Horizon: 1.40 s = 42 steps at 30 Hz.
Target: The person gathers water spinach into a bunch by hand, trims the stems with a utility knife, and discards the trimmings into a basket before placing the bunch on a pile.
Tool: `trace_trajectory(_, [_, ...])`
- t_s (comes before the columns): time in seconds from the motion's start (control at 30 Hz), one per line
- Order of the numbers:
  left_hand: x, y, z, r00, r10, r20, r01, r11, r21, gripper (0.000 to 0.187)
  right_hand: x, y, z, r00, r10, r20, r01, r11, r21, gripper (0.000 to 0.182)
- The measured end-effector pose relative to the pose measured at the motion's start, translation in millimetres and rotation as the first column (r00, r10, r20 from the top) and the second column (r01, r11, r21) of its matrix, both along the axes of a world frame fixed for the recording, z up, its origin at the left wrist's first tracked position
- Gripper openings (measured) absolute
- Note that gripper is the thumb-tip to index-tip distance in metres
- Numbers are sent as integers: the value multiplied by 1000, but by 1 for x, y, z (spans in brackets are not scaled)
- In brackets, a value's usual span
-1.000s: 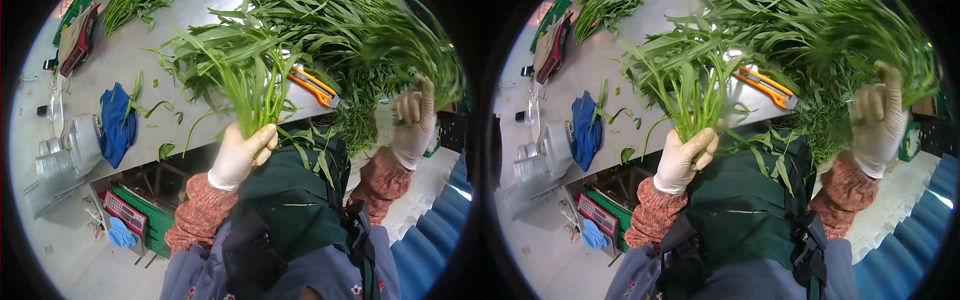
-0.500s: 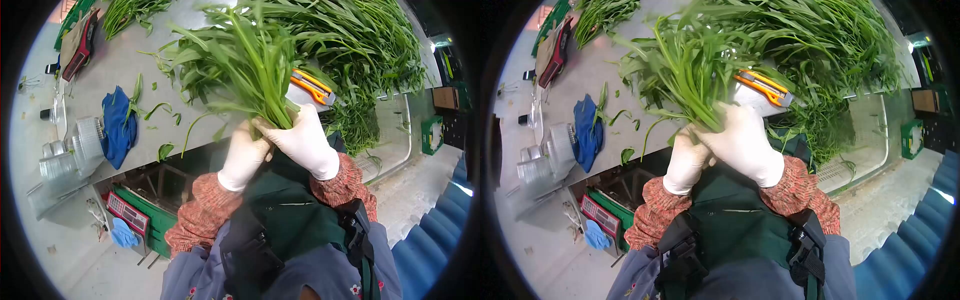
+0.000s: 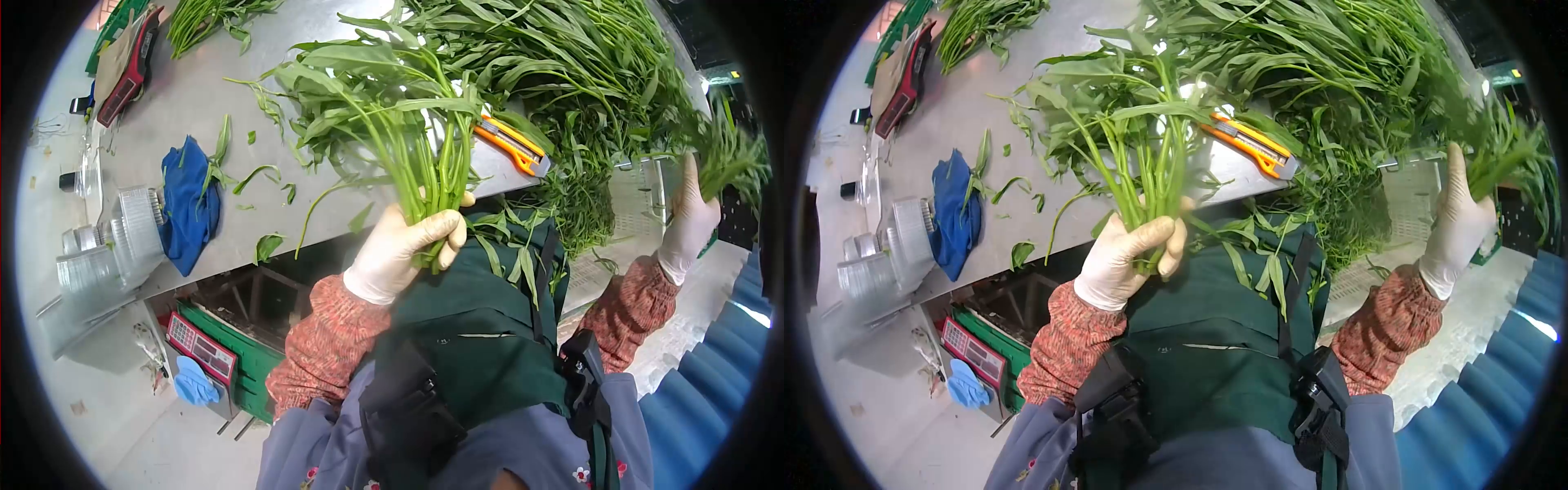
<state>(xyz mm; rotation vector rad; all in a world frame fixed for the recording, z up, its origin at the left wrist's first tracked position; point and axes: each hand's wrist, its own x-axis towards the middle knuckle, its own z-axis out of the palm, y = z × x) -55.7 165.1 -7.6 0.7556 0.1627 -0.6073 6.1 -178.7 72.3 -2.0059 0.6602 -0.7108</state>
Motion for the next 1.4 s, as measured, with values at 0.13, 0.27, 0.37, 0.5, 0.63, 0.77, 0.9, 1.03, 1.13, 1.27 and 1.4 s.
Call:
trace_trajectory(0.13, [-2,-12,2,999,-29,-14,29,999,20,32,-17,59,-4,981,90,174,-135,955,263,23])
trace_trajectory(0.27, [-1,-13,11,999,2,-33,3,990,138,28,-30,121,-22,865,500,-53,-442,807,392,18])
trace_trajectory(0.37, [-5,-14,18,995,101,9,-100,963,249,24,-28,140,-28,788,615,-29,-480,644,596,17])
trace_trajectory(0.5, [-7,-10,22,988,149,34,-153,969,194,20,-21,143,-28,815,580,-5,-452,641,620,18])
trace_trajectory(0.63, [-9,-10,17,992,111,60,-120,976,183,21,-18,145,-16,790,598,132,-527,554,645,37])
trace_trajectory(0.77, [-11,-16,25,996,52,74,-74,938,338,19,-14,157,4,643,764,54,-610,468,639,55])
trace_trajectory(0.9, [-13,-13,28,995,73,67,-91,936,341,18,1,144,-24,748,636,193,-650,640,410,21])
trace_trajectory(1.03, [-13,9,15,978,161,130,-169,984,48,22,15,83,4,922,253,294,-368,811,454,17])
trace_trajectory(1.13, [-8,11,10,959,174,225,-164,985,-60,22,9,51,7,989,143,42,-148,975,165,16])
trace_trajectory(1.27, [-5,5,16,972,123,200,-114,992,-58,23,-12,83,16,923,234,305,-352,833,426,21])
trace_trajectory(1.4, [-8,1,26,980,157,124,-155,988,-21,24,-22,130,3,827,496,263,-558,673,486,12])
